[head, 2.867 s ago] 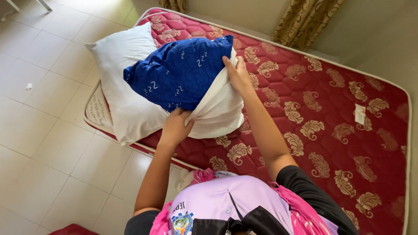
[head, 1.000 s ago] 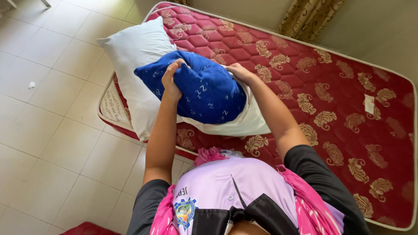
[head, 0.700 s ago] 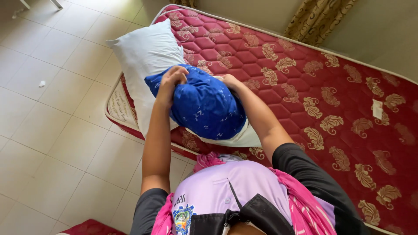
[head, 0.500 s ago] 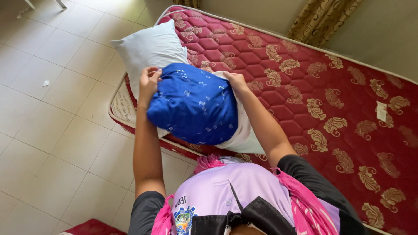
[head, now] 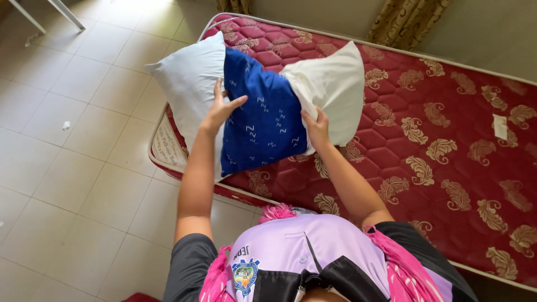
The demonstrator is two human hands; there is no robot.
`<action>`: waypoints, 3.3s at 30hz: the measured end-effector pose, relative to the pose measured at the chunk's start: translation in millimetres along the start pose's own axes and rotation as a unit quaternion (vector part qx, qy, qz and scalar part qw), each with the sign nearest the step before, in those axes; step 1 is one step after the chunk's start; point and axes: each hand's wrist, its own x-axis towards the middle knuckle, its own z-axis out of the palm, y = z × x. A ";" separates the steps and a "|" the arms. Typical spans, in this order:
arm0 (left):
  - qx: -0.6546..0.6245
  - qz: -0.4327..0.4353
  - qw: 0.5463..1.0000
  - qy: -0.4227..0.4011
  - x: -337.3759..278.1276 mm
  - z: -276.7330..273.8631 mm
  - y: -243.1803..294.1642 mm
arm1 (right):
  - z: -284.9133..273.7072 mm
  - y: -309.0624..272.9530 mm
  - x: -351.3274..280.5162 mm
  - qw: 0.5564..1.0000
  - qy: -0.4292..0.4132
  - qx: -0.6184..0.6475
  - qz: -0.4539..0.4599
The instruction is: The person puts a blue pillowcase on a white pillow by turning the case inside out and pulling it over the pillow. They then remove the pillowcase from the first pillow and place it on a laundry basket. The person repeats the process with a second pillow, putting the blue case on it and placing it on the bed.
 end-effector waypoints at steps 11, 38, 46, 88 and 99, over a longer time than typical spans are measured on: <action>0.179 -0.172 0.943 0.219 54.0 97.0 -129.8 | -54.1 42.3 -49.8 0.916 -0.129 -0.374 -0.067; 0.045 0.360 0.925 0.113 30.9 69.7 50.2 | -129.4 -111.6 76.5 0.688 0.002 -0.684 -0.241; 0.068 0.281 0.936 0.198 31.7 6.9 -11.3 | -169.8 -117.7 72.9 0.706 0.090 -0.699 -0.073; 0.014 -0.254 0.954 0.158 7.1 16.7 -202.3 | -127.8 99.4 41.4 0.855 0.009 -0.452 0.252; -0.267 0.002 0.961 -0.077 -4.1 100.8 -110.3 | -180.2 36.5 78.2 0.946 -0.059 -0.302 0.100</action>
